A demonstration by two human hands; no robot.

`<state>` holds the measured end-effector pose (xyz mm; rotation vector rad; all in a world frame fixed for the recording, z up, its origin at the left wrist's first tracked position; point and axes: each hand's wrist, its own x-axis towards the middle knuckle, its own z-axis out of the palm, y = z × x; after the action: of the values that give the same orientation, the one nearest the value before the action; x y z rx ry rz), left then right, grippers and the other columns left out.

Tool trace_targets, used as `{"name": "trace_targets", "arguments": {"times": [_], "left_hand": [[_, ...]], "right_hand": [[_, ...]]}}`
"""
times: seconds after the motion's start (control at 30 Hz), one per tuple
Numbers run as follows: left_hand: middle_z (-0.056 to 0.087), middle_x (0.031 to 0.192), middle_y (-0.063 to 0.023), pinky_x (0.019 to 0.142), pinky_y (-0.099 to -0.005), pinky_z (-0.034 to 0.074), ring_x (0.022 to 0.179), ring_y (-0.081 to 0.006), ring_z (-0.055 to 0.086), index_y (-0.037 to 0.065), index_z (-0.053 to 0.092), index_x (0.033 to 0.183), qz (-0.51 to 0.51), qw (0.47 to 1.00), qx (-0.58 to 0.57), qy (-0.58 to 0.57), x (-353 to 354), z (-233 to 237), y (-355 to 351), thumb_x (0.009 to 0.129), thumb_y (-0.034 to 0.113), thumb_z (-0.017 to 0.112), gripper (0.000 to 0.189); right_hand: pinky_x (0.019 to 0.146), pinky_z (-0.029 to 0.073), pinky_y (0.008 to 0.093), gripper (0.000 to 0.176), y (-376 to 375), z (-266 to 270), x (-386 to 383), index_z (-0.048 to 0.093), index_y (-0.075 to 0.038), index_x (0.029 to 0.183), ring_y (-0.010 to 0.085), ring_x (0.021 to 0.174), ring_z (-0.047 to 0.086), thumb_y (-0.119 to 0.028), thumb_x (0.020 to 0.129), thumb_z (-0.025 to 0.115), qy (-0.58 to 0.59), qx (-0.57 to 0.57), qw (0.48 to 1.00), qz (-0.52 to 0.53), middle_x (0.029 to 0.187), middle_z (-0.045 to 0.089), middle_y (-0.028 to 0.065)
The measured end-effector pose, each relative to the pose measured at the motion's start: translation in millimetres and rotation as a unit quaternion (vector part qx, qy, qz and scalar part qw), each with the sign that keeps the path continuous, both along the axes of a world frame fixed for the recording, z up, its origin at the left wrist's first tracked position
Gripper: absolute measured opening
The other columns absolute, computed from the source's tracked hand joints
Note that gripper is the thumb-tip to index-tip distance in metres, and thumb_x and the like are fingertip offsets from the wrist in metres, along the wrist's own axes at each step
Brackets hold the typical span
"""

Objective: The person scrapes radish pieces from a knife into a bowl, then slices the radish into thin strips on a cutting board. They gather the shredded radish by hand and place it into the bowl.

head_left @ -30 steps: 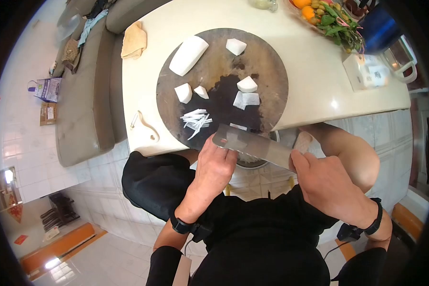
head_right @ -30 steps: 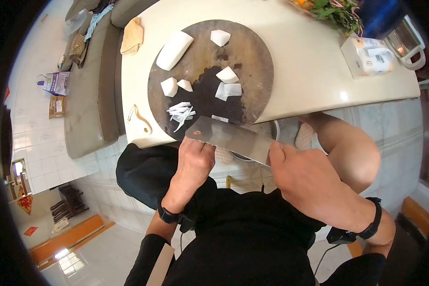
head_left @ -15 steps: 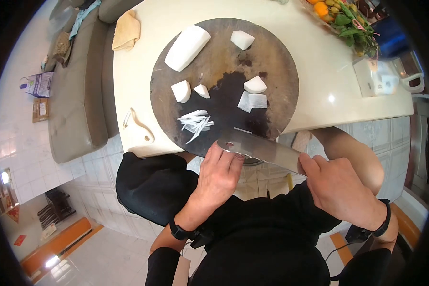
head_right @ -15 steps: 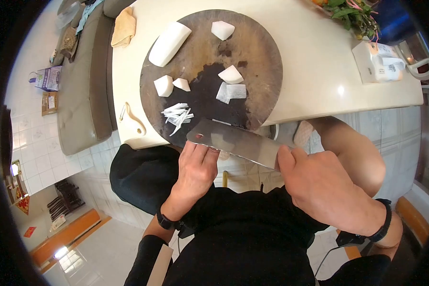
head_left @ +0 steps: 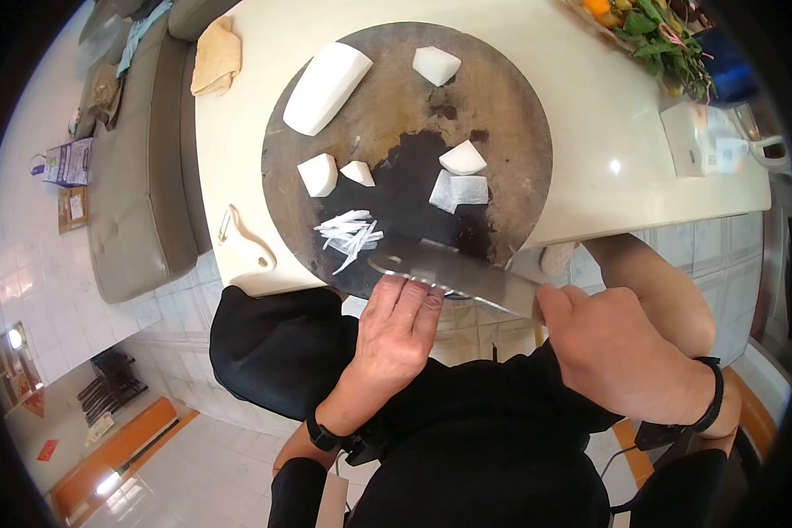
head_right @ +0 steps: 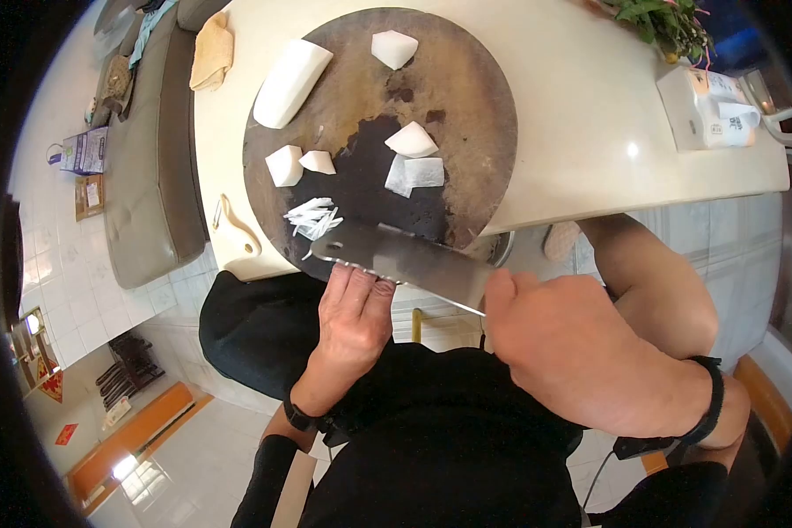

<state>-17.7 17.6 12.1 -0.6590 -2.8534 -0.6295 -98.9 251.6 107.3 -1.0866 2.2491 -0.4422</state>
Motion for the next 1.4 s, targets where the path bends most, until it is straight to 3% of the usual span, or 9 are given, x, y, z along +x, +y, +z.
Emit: {"name": "trace_targets", "arguments": {"times": [0.13, 0.37, 0.77, 1.03, 1.4], "left_hand": [[0.059, 0.101, -0.0188, 0.079, -0.0469, 0.05, 0.096, -0.037, 0.057, -0.011, 0.064, 0.093, 0.005, 1.0, 0.018, 0.006, -1.2, 1.4, 1.1, 0.075, -0.003, 0.068, 0.02], [0.059, 0.103, -0.0194, 0.081, -0.0466, 0.05, 0.098, -0.0378, 0.057, -0.011, 0.064, 0.095, 0.018, 0.999, 0.039, -0.006, -0.2, 1.5, 1.4, 0.077, -0.005, 0.069, 0.02], [0.06, 0.105, -0.0199, 0.082, -0.0469, 0.051, 0.099, -0.0366, 0.058, -0.01, 0.066, 0.098, 0.0, 1.0, 0.018, 0.01, 0.1, 0.6, -1.1, 0.074, -0.002, 0.069, 0.026], [0.06, 0.104, -0.0195, 0.082, -0.0474, 0.05, 0.097, -0.0373, 0.058, -0.012, 0.065, 0.095, 0.02, 0.999, 0.039, -0.001, 2.0, -0.4, 0.2, 0.075, -0.004, 0.069, 0.022], [0.059, 0.105, -0.0181, 0.087, -0.0475, 0.048, 0.101, -0.0362, 0.057, -0.012, 0.065, 0.091, 0.003, 0.999, 0.034, 0.009, -1.0, 4.2, 4.7, 0.074, -0.003, 0.068, 0.019]], "right_hand": [[0.049, 0.048, 0.0397, 0.026, 9.7, 3.4, 1.2, 0.049, 0.008, 0.09, 0.0331, 0.057, 0.06, -0.001, 0.07, 0.064, 0.0, -0.033, 0.999, -0.022, 0.072, 0.056, 0.0169], [0.049, 0.048, 0.0389, 0.026, 9.5, 6.0, 7.4, 0.049, 0.008, 0.09, 0.0329, 0.058, 0.06, 0.0, 0.07, 0.063, 0.01, 0.014, 1.0, 0.017, 0.072, 0.056, 0.0163], [0.05, 0.046, 0.0406, 0.029, 7.4, 0.8, 7.9, 0.049, 0.008, 0.091, 0.0345, 0.061, 0.061, 0.0, 0.069, 0.065, -0.011, -0.017, 1.0, -0.017, 0.072, 0.057, 0.0171], [0.05, 0.047, 0.0387, 0.027, 2.3, 0.1, 8.5, 0.049, 0.008, 0.091, 0.0336, 0.057, 0.06, -0.001, 0.07, 0.064, -0.007, 0.014, 1.0, 0.01, 0.071, 0.057, 0.0177], [0.05, 0.046, 0.0412, 0.024, 13.0, -1.7, 21.8, 0.048, 0.006, 0.088, 0.0362, 0.057, 0.059, 0.002, 0.07, 0.063, -0.015, -0.024, 0.999, -0.044, 0.071, 0.057, 0.0188]]}}
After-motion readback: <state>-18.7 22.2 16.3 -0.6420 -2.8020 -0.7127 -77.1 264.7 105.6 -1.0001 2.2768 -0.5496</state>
